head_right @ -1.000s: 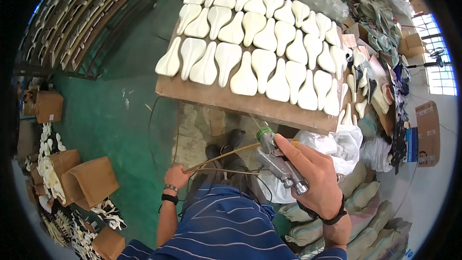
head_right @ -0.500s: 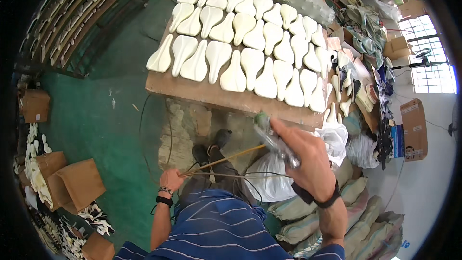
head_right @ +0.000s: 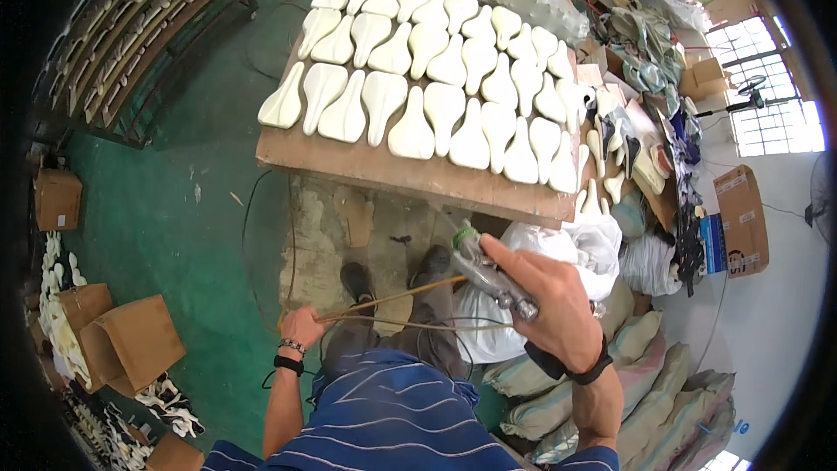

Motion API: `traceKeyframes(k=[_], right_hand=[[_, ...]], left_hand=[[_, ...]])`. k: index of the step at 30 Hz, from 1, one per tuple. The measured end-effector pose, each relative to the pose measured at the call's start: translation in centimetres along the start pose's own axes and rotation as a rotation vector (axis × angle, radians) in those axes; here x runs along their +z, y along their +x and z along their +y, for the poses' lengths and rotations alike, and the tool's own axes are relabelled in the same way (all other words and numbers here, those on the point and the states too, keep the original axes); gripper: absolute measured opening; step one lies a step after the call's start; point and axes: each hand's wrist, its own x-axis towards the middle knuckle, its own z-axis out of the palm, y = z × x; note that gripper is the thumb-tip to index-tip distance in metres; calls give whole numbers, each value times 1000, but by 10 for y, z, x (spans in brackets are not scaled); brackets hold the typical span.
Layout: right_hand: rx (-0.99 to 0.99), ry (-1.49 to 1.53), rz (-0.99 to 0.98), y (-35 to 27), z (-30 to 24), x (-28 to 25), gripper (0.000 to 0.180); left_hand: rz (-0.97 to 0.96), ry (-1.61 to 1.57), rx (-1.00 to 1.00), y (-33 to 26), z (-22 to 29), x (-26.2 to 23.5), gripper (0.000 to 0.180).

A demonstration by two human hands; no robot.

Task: The person uses a spray gun to apply white paint to rows of shoe lasts arranged on a wooden board. They repeatedly lift the board, spray the parts, and place the board onto a multi-tiered drying rack. The person also handles the spray gun and its hose during the process.

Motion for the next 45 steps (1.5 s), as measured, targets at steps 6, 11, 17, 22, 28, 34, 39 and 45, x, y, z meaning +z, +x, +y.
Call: traceKeyframes(k=[6,11,17,22,28,34,39,45], right_hand=[[0,-19,243,-4,52,-10,72],[-84,-21,67,-16,84,-41,74],[-83,22,44,-19,136,-59,75],[-179,49,39,-28,168,-66,85],[-166,3,-107,-43,201,-92,89],[-99,43,130,-46,243,-107,85],[-136,1,-134,-55,257,-119,87],[-120,51,75,-40,260,-118,84]], left_hand=[[20,-30,-42,-3,30,11,39],[87,-82,-64,-10,76,50,36],[60,-53,-77,-25,145,68,37],[124,-11,-47,-19,163,99,38],[137,-34,-63,-20,202,109,36],[176,-34,-84,-21,233,121,35],[196,-44,-84,-24,251,131,34],[119,-36,-55,-15,264,135,34]])
